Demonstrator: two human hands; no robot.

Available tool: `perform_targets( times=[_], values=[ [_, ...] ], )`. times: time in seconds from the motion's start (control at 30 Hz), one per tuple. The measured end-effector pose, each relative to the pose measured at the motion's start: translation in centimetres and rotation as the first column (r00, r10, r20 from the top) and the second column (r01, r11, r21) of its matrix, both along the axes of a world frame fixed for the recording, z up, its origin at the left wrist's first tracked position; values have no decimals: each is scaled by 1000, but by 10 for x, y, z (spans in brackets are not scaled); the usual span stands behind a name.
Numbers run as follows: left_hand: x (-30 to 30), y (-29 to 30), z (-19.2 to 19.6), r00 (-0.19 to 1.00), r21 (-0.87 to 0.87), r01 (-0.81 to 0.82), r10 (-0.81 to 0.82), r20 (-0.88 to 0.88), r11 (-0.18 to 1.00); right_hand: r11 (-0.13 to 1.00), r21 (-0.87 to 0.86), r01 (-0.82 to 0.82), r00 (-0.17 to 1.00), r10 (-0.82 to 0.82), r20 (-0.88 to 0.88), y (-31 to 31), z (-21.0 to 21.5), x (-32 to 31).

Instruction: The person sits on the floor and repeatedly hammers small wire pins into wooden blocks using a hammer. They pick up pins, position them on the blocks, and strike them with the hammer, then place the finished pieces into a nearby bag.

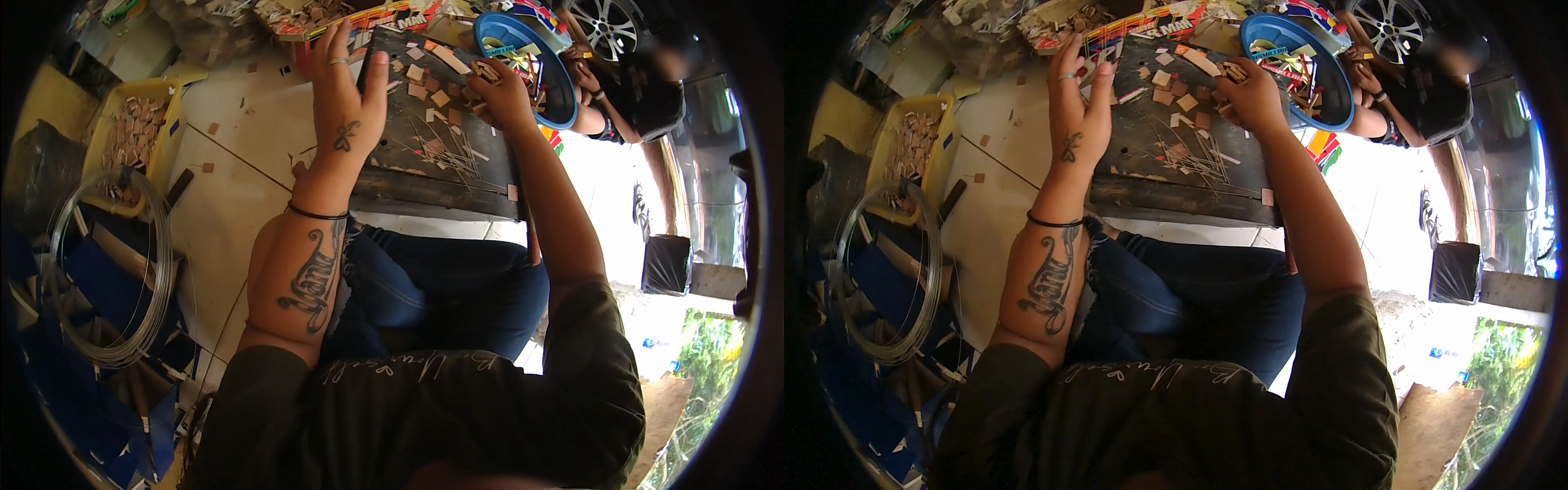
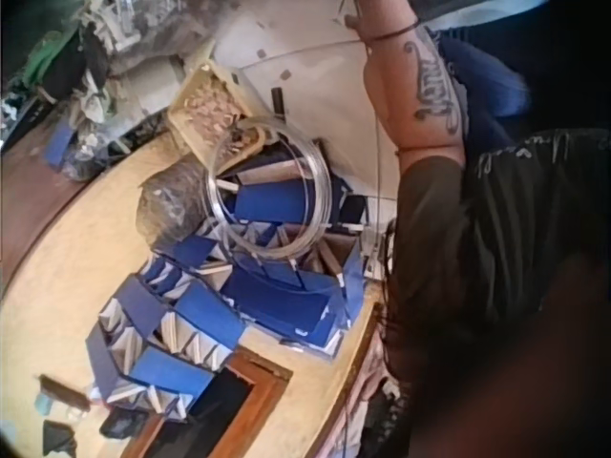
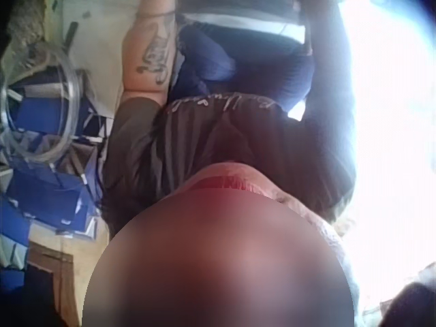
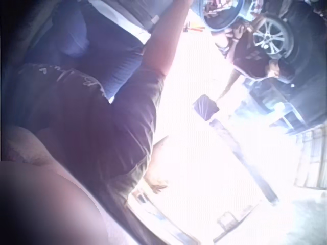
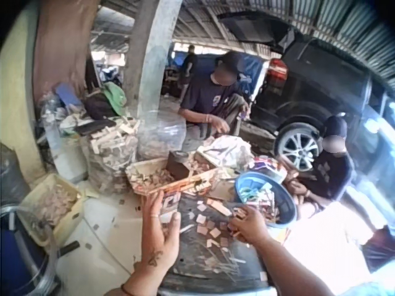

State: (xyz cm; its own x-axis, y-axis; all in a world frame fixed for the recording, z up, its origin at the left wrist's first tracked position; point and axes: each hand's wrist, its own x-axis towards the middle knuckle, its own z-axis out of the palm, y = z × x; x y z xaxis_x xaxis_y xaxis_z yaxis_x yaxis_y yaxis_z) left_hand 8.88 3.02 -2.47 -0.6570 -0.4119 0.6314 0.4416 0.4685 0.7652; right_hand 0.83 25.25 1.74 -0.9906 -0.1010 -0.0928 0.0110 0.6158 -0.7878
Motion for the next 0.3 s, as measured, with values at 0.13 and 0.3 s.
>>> perform_targets(
  times=[0.13,0.3],
  values=[
    [-2,1,1,994,-11,-22,23,110,1000,937,290,-195,919,278,-280,1,-3,-7],
    [1,4,1,977,-8,-15,17,213,1000,827,445,-345,837,485,-253,8,4,-13]
  ],
)
